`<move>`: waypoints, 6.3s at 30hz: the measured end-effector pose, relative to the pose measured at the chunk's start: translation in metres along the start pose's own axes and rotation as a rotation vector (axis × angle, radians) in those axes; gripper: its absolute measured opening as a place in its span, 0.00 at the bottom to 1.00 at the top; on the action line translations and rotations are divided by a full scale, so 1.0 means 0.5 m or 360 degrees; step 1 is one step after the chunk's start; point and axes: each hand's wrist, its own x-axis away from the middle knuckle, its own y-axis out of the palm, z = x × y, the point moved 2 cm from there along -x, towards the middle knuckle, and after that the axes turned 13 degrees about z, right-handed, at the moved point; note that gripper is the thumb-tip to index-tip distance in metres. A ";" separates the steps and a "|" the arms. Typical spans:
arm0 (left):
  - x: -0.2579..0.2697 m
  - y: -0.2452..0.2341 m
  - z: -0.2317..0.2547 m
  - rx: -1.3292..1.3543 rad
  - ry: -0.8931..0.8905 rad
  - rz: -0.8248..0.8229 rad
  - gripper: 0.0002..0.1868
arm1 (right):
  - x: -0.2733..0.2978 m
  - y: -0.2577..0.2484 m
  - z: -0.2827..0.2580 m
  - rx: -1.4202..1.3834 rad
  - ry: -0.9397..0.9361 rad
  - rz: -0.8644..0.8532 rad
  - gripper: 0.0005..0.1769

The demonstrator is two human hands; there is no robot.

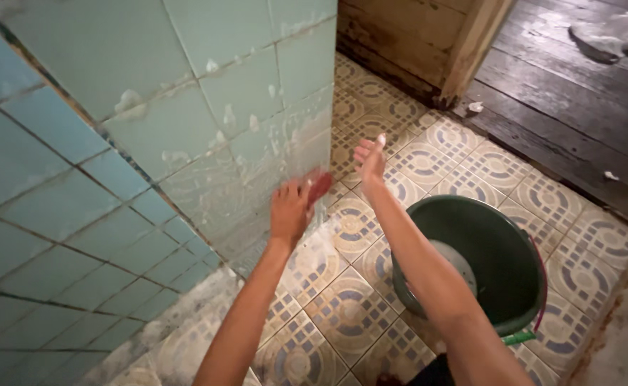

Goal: The person cleans wall and floor tiles using a sponge and soapy water from a bucket, scrubbing the surfaces and rinsing the sponge.

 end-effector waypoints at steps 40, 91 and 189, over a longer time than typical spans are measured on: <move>0.109 0.204 -0.062 -0.0163 0.0585 -0.0075 0.31 | 0.045 0.119 0.015 -0.0158 0.0089 -0.0263 0.49; -0.005 0.037 -0.091 -0.0504 0.0999 -0.0015 0.28 | -0.040 0.106 0.081 -0.0349 0.0511 -0.0246 0.50; 0.105 0.206 -0.026 0.0138 -0.0032 -0.0339 0.30 | -0.012 -0.041 0.031 0.0445 -0.0461 -0.0203 0.46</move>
